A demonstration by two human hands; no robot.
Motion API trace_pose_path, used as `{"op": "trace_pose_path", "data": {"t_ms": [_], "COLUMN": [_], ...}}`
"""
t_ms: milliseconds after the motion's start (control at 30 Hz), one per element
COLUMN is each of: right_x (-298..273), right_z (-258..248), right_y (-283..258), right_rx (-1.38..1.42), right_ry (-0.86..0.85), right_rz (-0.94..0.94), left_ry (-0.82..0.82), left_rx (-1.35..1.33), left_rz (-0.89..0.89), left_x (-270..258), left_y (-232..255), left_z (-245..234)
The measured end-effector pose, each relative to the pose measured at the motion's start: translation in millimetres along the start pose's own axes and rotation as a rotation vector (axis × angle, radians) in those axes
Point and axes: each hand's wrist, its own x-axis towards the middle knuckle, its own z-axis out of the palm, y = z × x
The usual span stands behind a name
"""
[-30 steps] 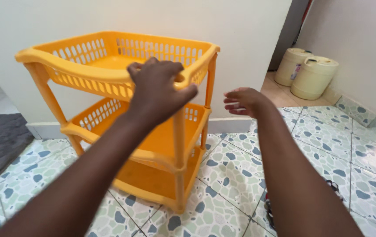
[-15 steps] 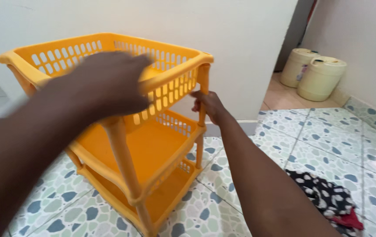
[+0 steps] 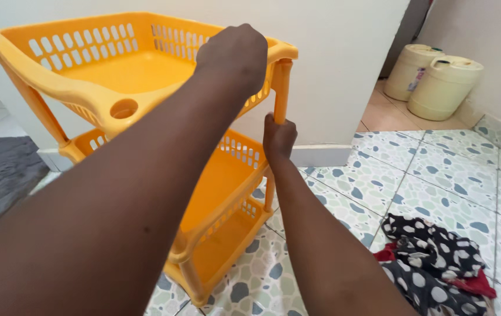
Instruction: The person assembles a yellow three-tier plastic rack by inserting vertical poles into the basket frames and securing them. The person then places a folded polka-dot cloth into the middle basket of the rack.
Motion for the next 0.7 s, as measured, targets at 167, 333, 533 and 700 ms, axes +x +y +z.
{"op": "trace_pose_path", "data": {"t_ms": [167, 333, 533, 700], "right_x": [-6, 3, 25, 45], "right_z": [12, -8, -35, -44], "right_y": [-10, -13, -20, -29], "right_rx": [-0.039, 0.107, 0.485, 0.514], "right_ry": [0.094, -0.205, -0.658, -0.945], "right_rz": [0.066, 0.132, -0.018, 0.169], "left_ry": [0.029, 0.044, -0.008, -0.010], "left_rx": [0.003, 0.054, 0.077, 0.090], "left_rz": [-0.052, 0.060, 0.064, 0.146], "left_x": [4, 1, -4, 0], "left_y": [0, -7, -9, -10], "left_z": [0, -6, -12, -11]}}
